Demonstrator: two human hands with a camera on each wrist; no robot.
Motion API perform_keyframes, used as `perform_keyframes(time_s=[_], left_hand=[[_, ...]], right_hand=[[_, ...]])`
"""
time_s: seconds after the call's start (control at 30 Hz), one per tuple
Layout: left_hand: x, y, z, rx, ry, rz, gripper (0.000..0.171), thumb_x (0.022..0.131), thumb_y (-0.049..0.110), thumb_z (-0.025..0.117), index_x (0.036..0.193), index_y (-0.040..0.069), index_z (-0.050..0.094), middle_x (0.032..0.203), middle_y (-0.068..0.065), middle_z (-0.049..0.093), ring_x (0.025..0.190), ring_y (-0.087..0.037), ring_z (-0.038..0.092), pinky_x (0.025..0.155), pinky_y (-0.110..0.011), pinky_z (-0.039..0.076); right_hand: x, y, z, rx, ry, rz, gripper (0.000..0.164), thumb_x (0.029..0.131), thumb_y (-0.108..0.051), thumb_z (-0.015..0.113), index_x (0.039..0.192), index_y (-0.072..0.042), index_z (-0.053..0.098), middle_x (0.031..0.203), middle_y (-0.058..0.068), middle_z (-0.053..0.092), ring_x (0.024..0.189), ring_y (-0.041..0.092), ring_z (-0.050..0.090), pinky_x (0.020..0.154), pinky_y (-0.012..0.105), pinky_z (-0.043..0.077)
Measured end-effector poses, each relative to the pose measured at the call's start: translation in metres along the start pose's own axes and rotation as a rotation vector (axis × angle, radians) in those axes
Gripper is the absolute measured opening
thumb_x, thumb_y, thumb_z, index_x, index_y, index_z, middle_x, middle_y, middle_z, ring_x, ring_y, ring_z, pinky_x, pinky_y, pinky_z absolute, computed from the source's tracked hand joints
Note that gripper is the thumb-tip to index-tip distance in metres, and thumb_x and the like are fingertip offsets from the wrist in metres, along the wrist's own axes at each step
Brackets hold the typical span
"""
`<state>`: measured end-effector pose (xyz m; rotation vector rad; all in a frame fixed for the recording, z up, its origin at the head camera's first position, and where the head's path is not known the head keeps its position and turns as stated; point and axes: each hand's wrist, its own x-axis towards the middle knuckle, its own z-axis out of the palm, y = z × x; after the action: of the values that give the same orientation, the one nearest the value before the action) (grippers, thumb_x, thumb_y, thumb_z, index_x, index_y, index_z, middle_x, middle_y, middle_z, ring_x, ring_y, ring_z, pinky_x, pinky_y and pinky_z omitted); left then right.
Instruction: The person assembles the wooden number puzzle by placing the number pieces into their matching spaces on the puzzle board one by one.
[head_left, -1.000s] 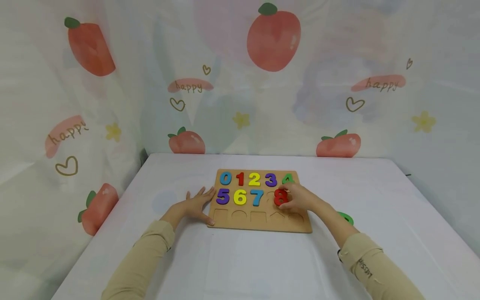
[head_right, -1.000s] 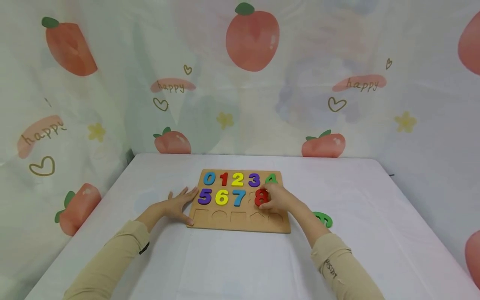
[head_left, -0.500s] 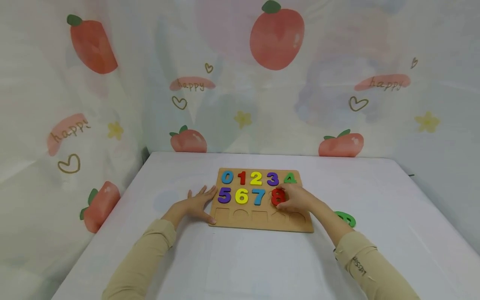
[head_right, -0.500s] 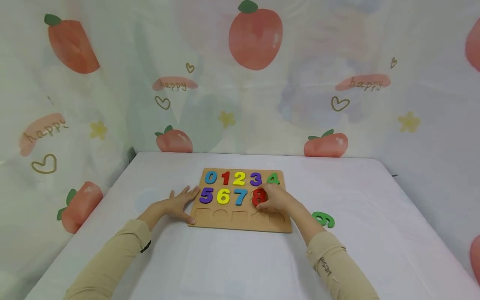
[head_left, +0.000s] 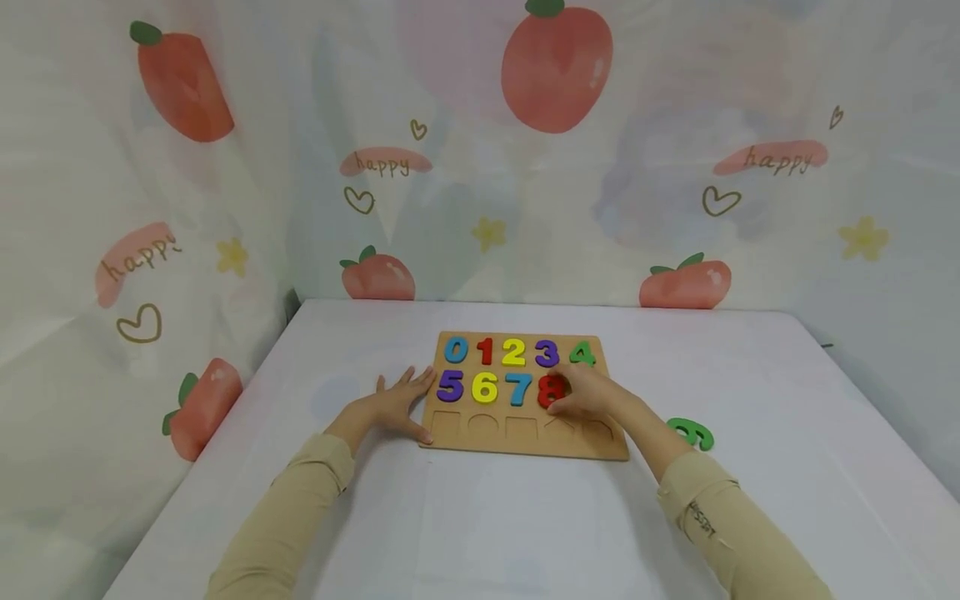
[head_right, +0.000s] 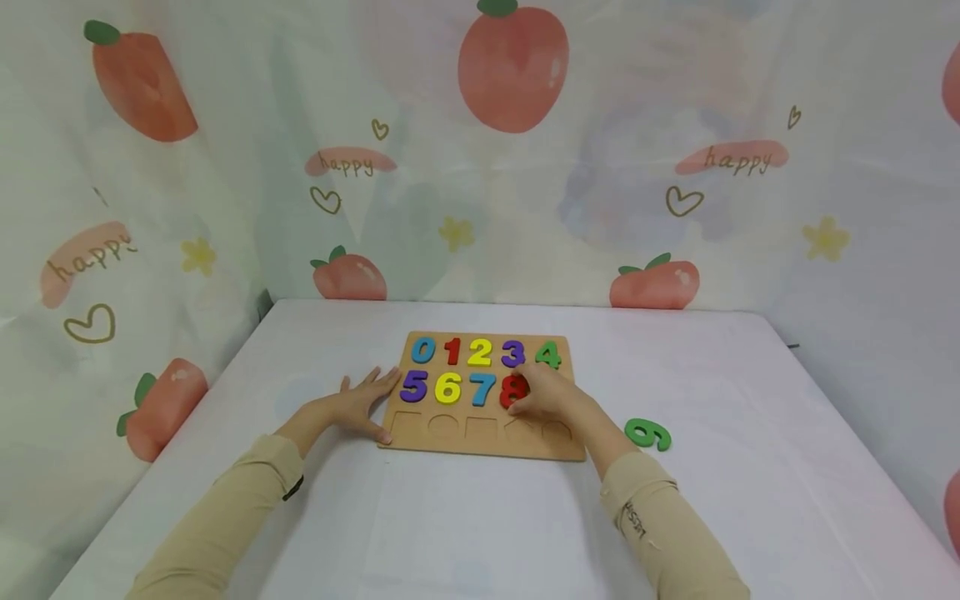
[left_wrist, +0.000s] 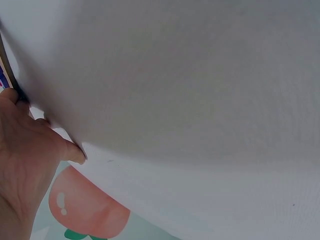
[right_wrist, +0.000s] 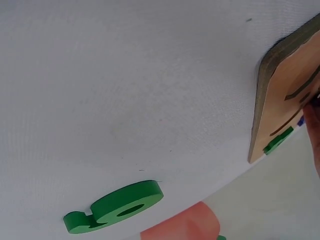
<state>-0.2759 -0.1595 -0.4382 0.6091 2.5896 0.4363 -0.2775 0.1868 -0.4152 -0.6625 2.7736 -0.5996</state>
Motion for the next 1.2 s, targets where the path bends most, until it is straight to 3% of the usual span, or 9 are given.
perform_keyframes(time_s=[0.4, 0.67, 0.9, 1.0, 1.2], left_hand=[[-0.002, 0.002, -0.005, 0.007, -0.004, -0.004, 0.117, 0.071, 0.050, 0.078, 0.153, 0.012, 0.003, 0.160, -0.005, -0.003, 0.146, -0.034, -0.011, 0.105, -0.070, -0.012], [0.000, 0.000, -0.002, 0.005, 0.000, 0.009, 0.118, 0.070, 0.051, 0.078, 0.153, 0.012, 0.003, 0.160, -0.006, -0.003, 0.146, -0.034, -0.011, 0.105, -0.071, -0.012], [0.002, 0.000, -0.001, 0.007, 0.008, 0.002, 0.117, 0.070, 0.050, 0.078, 0.153, 0.012, 0.004, 0.160, -0.005, -0.002, 0.146, -0.033, -0.011, 0.105, -0.070, -0.012], [0.003, -0.001, 0.000, 0.006, 0.005, 0.000, 0.118, 0.070, 0.051, 0.078, 0.153, 0.011, 0.004, 0.160, -0.005, -0.002, 0.146, -0.034, -0.010, 0.105, -0.070, -0.012], [0.004, -0.002, 0.001, 0.012, 0.000, -0.003, 0.118, 0.070, 0.052, 0.077, 0.153, 0.012, 0.003, 0.160, -0.004, -0.002, 0.146, -0.033, -0.011, 0.105, -0.070, -0.012]], right_hand=[[-0.003, -0.004, -0.004, 0.016, 0.042, -0.051, 0.062, 0.080, -0.028, 0.076, 0.123, 0.011, 0.053, 0.120, 0.026, 0.059, 0.109, 0.035, 0.056, 0.096, 0.044, 0.047], [0.004, -0.011, -0.004, -0.035, 0.010, 0.023, 0.055, 0.078, -0.017, 0.077, 0.121, 0.011, 0.055, 0.132, 0.032, 0.049, 0.126, 0.046, 0.043, 0.106, 0.051, 0.037], [0.007, -0.012, 0.001, 0.036, 0.011, 0.123, 0.056, 0.079, -0.014, 0.076, 0.125, 0.008, 0.052, 0.133, 0.027, 0.049, 0.120, 0.038, 0.050, 0.104, 0.048, 0.041], [0.008, -0.010, 0.004, 0.033, 0.018, 0.130, 0.056, 0.079, -0.014, 0.076, 0.125, 0.008, 0.052, 0.130, 0.025, 0.051, 0.116, 0.036, 0.052, 0.102, 0.047, 0.043], [0.006, -0.008, 0.007, 0.014, 0.022, 0.121, 0.060, 0.081, -0.016, 0.075, 0.129, 0.008, 0.049, 0.140, 0.029, 0.041, 0.126, 0.043, 0.044, 0.104, 0.051, 0.039]])
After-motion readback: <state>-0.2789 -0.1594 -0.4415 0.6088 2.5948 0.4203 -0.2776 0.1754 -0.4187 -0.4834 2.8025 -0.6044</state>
